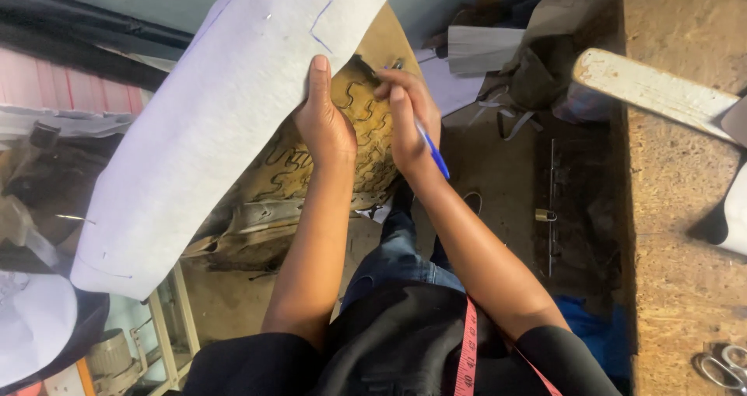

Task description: The person draws curved and straight lines on a large sheet of white paper using a blue pen. They hold the paper with one hand while drawing with the other, occasionally adjusting the paper's position on a cluttered workbench.

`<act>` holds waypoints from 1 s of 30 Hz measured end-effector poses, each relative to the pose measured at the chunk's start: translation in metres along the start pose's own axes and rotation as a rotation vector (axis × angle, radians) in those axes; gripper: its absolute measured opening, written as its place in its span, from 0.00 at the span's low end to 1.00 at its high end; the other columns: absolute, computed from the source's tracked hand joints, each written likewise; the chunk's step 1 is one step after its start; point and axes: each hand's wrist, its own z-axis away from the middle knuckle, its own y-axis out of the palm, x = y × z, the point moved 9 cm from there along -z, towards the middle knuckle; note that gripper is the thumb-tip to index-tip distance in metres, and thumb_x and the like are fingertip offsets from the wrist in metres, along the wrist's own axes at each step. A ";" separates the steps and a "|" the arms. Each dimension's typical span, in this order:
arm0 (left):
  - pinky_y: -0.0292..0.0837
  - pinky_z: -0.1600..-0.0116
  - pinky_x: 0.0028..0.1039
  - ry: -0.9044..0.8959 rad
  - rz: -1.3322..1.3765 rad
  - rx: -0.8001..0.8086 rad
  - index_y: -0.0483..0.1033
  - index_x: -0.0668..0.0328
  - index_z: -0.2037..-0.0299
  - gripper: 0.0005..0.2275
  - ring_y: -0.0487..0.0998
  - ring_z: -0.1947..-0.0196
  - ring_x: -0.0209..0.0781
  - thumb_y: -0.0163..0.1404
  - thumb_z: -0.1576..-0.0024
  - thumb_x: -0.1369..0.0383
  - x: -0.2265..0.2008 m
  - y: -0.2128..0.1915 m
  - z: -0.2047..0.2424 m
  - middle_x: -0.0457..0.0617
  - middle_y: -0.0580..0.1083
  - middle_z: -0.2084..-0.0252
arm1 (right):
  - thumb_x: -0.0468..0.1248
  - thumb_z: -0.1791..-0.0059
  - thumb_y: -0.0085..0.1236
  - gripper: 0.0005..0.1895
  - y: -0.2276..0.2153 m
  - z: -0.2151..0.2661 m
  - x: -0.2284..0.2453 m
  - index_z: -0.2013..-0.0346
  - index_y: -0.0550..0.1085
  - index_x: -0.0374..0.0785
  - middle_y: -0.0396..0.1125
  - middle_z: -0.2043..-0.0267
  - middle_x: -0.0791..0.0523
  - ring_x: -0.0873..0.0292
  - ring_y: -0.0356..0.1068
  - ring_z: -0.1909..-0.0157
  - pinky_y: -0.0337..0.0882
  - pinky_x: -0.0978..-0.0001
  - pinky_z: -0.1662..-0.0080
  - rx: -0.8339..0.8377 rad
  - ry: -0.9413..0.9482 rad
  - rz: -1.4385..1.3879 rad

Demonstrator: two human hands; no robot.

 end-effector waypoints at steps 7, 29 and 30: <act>0.76 0.54 0.27 -0.265 -0.278 -0.117 0.81 0.56 0.69 0.16 0.79 0.61 0.36 0.61 0.50 0.51 -0.012 -0.003 0.009 0.42 0.78 0.66 | 0.52 0.38 0.43 0.22 0.027 -0.001 0.052 0.45 0.71 0.37 0.74 0.43 0.49 0.47 0.74 0.33 0.77 0.54 0.35 0.096 -0.236 0.091; 0.80 0.49 0.30 -0.281 0.051 0.037 0.82 0.60 0.68 0.12 0.81 0.61 0.38 0.65 0.48 0.59 -0.002 0.006 0.010 0.46 0.78 0.66 | 0.42 0.42 0.54 0.08 0.035 -0.011 0.019 0.56 0.70 0.40 0.77 0.53 0.51 0.54 0.81 0.46 0.83 0.65 0.47 -0.053 -0.099 0.017; 0.80 0.48 0.31 -0.287 0.056 0.023 0.83 0.61 0.66 0.12 0.82 0.59 0.40 0.65 0.48 0.60 -0.002 0.005 0.008 0.47 0.79 0.64 | 0.41 0.42 0.53 0.08 0.036 -0.012 0.021 0.56 0.70 0.40 0.76 0.53 0.51 0.54 0.80 0.46 0.82 0.64 0.46 -0.055 -0.115 0.007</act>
